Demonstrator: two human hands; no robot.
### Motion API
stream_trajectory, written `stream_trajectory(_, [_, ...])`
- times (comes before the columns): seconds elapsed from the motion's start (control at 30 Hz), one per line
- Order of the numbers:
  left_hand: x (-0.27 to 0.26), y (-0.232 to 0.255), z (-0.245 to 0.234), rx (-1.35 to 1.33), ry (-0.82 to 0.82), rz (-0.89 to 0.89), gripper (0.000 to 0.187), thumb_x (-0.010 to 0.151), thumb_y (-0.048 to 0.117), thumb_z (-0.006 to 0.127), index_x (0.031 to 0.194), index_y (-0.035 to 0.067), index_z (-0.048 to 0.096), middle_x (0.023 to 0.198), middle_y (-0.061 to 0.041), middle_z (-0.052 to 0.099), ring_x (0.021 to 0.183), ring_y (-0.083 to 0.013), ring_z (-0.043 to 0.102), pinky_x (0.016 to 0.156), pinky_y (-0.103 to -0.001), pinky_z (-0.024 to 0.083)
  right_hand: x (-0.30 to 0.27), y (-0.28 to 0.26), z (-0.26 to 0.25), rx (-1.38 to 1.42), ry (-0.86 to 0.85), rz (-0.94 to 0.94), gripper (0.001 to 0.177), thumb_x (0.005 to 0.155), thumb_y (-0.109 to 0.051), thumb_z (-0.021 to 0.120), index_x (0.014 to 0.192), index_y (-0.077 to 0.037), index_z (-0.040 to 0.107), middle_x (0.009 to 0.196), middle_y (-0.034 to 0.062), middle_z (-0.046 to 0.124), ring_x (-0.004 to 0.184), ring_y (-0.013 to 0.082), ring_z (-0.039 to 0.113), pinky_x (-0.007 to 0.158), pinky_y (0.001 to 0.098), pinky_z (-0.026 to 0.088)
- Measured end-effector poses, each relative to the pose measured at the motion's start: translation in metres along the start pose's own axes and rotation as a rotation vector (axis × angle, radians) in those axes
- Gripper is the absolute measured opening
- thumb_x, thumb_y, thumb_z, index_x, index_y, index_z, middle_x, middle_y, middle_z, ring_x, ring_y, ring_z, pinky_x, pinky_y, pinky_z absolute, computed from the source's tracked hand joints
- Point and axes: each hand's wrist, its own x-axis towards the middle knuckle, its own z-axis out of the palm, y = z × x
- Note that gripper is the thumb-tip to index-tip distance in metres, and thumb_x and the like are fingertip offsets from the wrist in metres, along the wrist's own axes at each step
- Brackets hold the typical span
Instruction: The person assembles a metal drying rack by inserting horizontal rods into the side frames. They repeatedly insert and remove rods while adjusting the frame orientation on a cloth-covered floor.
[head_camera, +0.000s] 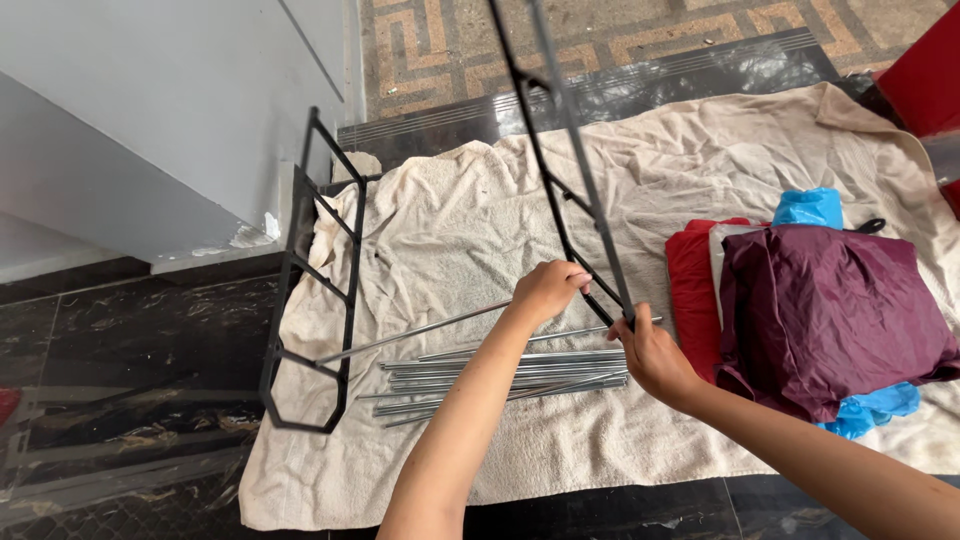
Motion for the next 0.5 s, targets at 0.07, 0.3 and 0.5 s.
stream_trajectory(0.07, [-0.001, -0.004, -0.001, -0.002, 0.010, -0.007, 0.035, 0.100, 0.044, 0.053, 0.086, 0.023, 0.078, 0.071, -0.004, 0.071, 0.073, -0.0204, 0.070, 0.073, -0.040, 0.053, 0.004, -0.002, 0.003, -0.020, 0.020, -0.040, 0.018, 0.100, -0.006, 0.044, 0.108, 0.003, 0.031, 0.080, 0.0197, 0.072, 0.051, 0.0323, 0.065, 0.043, 0.0436, 0.048])
stream_trajectory(0.3, [-0.004, -0.005, -0.003, 0.047, 0.021, -0.026, 0.040, 0.105, 0.046, 0.046, 0.093, 0.022, 0.076, 0.079, -0.003, 0.075, 0.078, -0.0222, 0.073, 0.075, -0.040, 0.055, 0.038, -0.041, -0.014, 0.137, -0.065, 0.355, 0.022, 0.110, -0.021, 0.037, 0.103, 0.000, 0.039, 0.069, 0.0177, 0.074, 0.055, 0.0272, 0.073, 0.047, 0.0385, 0.057])
stream_trajectory(0.5, [-0.008, 0.000, -0.005, 0.157, 0.191, 0.155, 0.033, 0.100, 0.046, 0.051, 0.096, 0.023, 0.075, 0.086, -0.003, 0.076, 0.085, -0.0257, 0.072, 0.072, -0.044, 0.055, 0.070, -0.061, -0.064, -0.301, -0.057, 0.029, 0.031, 0.102, -0.026, 0.047, 0.106, 0.004, 0.042, 0.054, 0.0165, 0.063, 0.046, 0.0314, 0.067, 0.041, 0.0438, 0.054])
